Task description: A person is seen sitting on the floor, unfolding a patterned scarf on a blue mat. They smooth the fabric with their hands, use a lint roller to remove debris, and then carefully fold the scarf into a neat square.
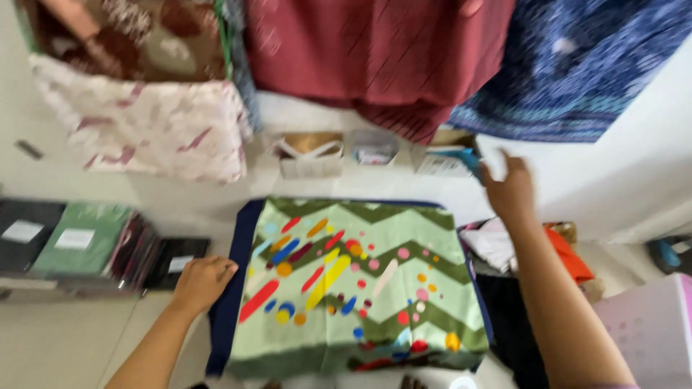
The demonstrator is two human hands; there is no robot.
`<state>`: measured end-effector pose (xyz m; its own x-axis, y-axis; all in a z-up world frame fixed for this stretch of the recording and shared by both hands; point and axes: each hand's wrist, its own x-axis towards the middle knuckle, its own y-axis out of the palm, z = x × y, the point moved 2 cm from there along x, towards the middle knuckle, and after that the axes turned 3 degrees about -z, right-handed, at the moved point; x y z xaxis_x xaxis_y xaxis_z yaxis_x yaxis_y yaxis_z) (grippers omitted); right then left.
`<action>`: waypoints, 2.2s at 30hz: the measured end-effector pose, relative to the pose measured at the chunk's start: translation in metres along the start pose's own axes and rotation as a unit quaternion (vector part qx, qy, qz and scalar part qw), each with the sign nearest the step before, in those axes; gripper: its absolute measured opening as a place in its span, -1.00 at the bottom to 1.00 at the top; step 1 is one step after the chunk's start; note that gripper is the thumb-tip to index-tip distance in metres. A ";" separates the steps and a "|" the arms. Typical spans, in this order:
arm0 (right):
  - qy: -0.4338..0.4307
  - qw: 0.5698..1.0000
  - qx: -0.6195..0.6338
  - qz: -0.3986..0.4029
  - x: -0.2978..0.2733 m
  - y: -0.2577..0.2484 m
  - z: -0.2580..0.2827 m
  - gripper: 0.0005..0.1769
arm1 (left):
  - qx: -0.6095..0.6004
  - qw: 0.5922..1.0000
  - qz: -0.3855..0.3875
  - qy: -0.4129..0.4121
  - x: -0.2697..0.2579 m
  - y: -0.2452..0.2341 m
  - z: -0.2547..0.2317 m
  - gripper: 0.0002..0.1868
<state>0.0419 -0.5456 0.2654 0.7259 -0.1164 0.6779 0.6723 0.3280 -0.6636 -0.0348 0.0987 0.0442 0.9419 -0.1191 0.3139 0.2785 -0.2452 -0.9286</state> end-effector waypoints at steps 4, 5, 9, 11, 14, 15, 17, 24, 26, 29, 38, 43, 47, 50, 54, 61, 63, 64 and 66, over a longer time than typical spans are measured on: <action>-0.162 0.963 -0.049 -0.210 -0.076 -0.046 -0.001 -0.68 | -0.087 0.975 0.159 -0.131 -0.044 -0.074 -0.040 -0.56; -0.163 0.963 -0.048 -0.209 -0.096 -0.040 -0.018 -0.68 | -0.088 0.974 0.159 -0.133 -0.049 -0.072 -0.035 -0.56; -0.032 0.994 -0.096 0.034 -0.182 -0.002 -0.105 -0.67 | -0.097 0.951 0.249 -0.159 -0.075 -0.066 -0.032 -0.57; 0.053 0.984 -0.083 0.151 -0.202 0.007 -0.134 -0.62 | -0.086 0.951 0.252 -0.158 -0.070 -0.076 -0.044 -0.60; 0.172 0.902 -0.051 0.394 -0.207 0.020 -0.151 -0.30 | -0.065 0.953 0.249 -0.158 -0.044 -0.088 -0.059 -0.71; 0.164 0.898 -0.063 0.403 -0.207 0.030 -0.159 -0.30 | -0.043 0.958 0.240 -0.153 -0.034 -0.081 -0.059 -0.71; 0.160 0.895 -0.075 0.410 -0.200 0.049 -0.169 -0.29 | -0.021 0.962 0.232 -0.145 -0.008 -0.063 -0.058 -0.71; 0.125 0.944 0.024 0.305 -0.142 0.134 -0.159 -0.40 | -0.003 0.988 0.091 -0.122 0.100 0.047 -0.045 -0.64; 0.076 0.959 0.022 0.271 -0.127 0.163 -0.154 -0.40 | 0.008 0.988 0.078 -0.132 0.122 0.066 -0.048 -0.57; -0.013 0.956 -0.017 0.292 -0.101 0.182 -0.124 -0.43 | 0.023 0.981 0.081 -0.175 0.153 0.084 -0.044 -0.44; -0.099 0.928 -0.069 0.351 -0.074 0.247 -0.109 -0.35 | -0.028 0.951 0.076 -0.300 0.194 0.099 -0.024 -0.25; -0.004 0.900 -0.196 0.389 -0.070 0.263 -0.125 -0.45 | -0.112 0.943 0.082 -0.301 0.208 0.108 -0.019 -0.40; -0.001 0.905 -0.198 0.376 -0.075 0.283 -0.153 -0.60 | -0.172 0.937 0.068 -0.296 0.205 0.110 -0.008 -0.63; 0.002 0.916 -0.162 0.368 -0.073 0.275 -0.151 -0.63 | -0.278 0.913 0.039 -0.296 0.207 0.115 0.009 -0.45; -0.018 0.951 -0.117 0.286 -0.067 0.241 -0.152 -0.77 | -0.317 0.908 -0.019 -0.273 0.195 0.084 0.000 -0.45; -0.089 0.990 -0.059 0.089 -0.071 0.169 -0.148 -0.90 | -0.355 0.898 -0.125 -0.230 0.177 0.046 -0.006 -0.45; -0.115 0.989 -0.048 0.076 -0.076 0.130 -0.133 -0.94 | -0.392 0.881 -0.116 -0.238 0.162 0.047 0.000 -0.43; -0.142 0.988 -0.033 0.060 -0.079 0.111 -0.125 -0.95 | -0.427 0.864 -0.111 -0.243 0.154 0.047 0.003 -0.39; -0.146 0.986 -0.022 0.073 -0.097 0.083 -0.124 -0.90 | -0.419 0.875 -0.075 -0.231 0.121 0.011 -0.012 -0.41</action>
<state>0.0455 -0.6234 0.1049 0.7474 0.2057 0.6317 0.5737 0.2798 -0.7698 0.0796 0.0702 0.0742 0.9358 0.3287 0.1276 0.3526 -0.8667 -0.3529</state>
